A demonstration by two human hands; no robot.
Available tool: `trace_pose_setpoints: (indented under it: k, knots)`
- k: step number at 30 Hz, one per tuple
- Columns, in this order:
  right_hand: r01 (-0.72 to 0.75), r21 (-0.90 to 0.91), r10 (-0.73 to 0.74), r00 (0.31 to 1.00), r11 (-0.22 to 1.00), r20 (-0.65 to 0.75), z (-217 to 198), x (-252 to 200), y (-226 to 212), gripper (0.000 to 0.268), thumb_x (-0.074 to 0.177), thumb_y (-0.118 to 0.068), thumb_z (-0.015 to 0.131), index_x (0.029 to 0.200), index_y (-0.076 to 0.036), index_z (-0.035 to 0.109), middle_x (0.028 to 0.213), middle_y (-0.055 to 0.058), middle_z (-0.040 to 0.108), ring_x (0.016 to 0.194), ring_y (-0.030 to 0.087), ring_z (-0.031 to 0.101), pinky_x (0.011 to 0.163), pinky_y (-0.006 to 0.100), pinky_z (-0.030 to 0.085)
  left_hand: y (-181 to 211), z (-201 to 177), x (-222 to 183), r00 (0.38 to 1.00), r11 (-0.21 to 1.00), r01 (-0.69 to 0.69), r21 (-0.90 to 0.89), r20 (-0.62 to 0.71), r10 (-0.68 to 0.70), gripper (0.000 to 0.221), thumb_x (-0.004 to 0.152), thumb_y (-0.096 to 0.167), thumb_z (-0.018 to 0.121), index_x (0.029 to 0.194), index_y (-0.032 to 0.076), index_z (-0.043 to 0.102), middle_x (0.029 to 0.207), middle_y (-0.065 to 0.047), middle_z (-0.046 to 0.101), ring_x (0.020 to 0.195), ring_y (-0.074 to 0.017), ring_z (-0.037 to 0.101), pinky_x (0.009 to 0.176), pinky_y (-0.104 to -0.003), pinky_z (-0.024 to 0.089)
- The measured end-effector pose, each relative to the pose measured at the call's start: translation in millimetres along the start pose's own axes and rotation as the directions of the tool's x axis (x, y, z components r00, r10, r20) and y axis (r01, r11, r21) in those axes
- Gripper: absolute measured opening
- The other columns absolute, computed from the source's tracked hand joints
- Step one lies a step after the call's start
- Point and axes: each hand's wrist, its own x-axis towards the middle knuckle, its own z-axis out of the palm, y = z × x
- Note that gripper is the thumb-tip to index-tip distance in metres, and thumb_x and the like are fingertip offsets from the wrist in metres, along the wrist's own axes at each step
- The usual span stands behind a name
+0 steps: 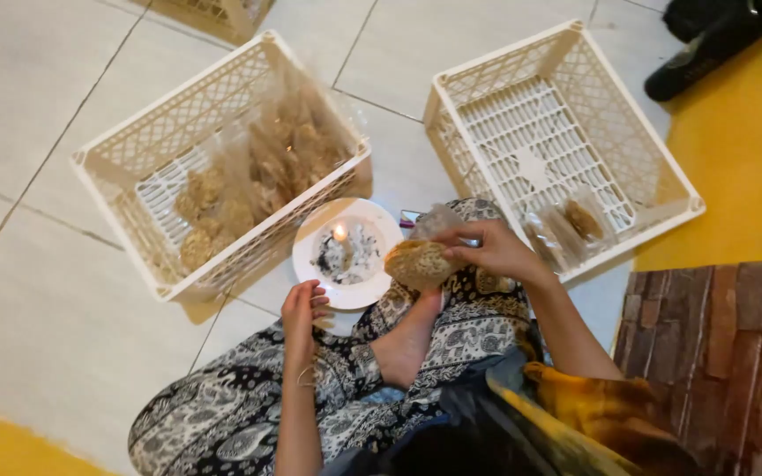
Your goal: Sealing plastic bags containing food items using a candle flame and organizing them into crates.
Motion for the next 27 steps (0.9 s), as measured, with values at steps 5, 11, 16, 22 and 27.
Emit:
trace_pose_setpoints:
  k: [5,11,16,22,27]
  knots:
    - [-0.006,-0.075,-0.017,0.954,0.997,-0.301,-65,-33,-19,0.031,0.084,-0.012,0.083,0.115,-0.011,0.080,0.109,0.013,0.079,0.111,0.027,0.070,0.091,0.040,0.056,-19,-6,25,0.997,0.987,-0.006,-0.163,-0.073,-0.006,0.027,0.104,0.024,0.051,0.116,0.002,0.063,0.091,-0.010,0.065,0.072,-0.0188,0.066,0.055,-0.026,0.056]
    - [0.043,-0.205,-0.165,0.762,0.978,-0.626,-135,-73,-22,0.032,0.089,0.004,0.071,0.121,0.001,0.073,0.099,0.013,0.076,0.079,0.017,0.071,0.070,0.023,0.059,-22,-4,30,0.995,0.949,-0.010,-0.315,-0.094,-0.020,0.022,0.106,0.018,0.052,0.117,0.001,0.062,0.093,-0.007,0.061,0.080,-0.0155,0.059,0.064,-0.028,0.051]
    - [0.024,-0.293,-0.263,0.516,0.956,-0.815,-182,-87,16,0.026,0.095,0.006,0.067,0.121,0.008,0.070,0.103,0.011,0.074,0.086,0.015,0.066,0.077,0.025,0.053,-20,1,33,0.981,0.963,0.025,-0.269,-0.178,-0.075,0.020,0.107,0.016,0.051,0.118,0.002,0.061,0.092,-0.005,0.061,0.077,-0.0132,0.060,0.063,-0.026,0.052]
    - [-0.252,-0.526,-0.355,0.502,0.812,-0.789,-216,-69,92,0.032,0.087,-0.001,0.064,0.117,0.000,0.075,0.104,0.018,0.076,0.084,0.034,0.072,0.073,0.039,0.055,-30,2,41,0.976,0.985,0.086,-0.152,-0.184,-0.114,0.025,0.111,0.020,0.045,0.125,0.002,0.056,0.099,-0.003,0.059,0.084,-0.0112,0.060,0.073,-0.024,0.053]
    - [-0.371,-0.418,-0.141,0.584,0.829,-0.799,-219,-43,157,0.027,0.090,-0.017,0.061,0.110,-0.006,0.076,0.090,0.020,0.074,0.075,0.041,0.066,0.069,0.045,0.052,-64,-21,71,0.992,0.975,0.061,-0.213,-0.097,-0.083,0.029,0.109,0.029,0.052,0.125,0.007,0.060,0.097,0.000,0.060,0.086,-0.0124,0.061,0.071,-0.028,0.050]
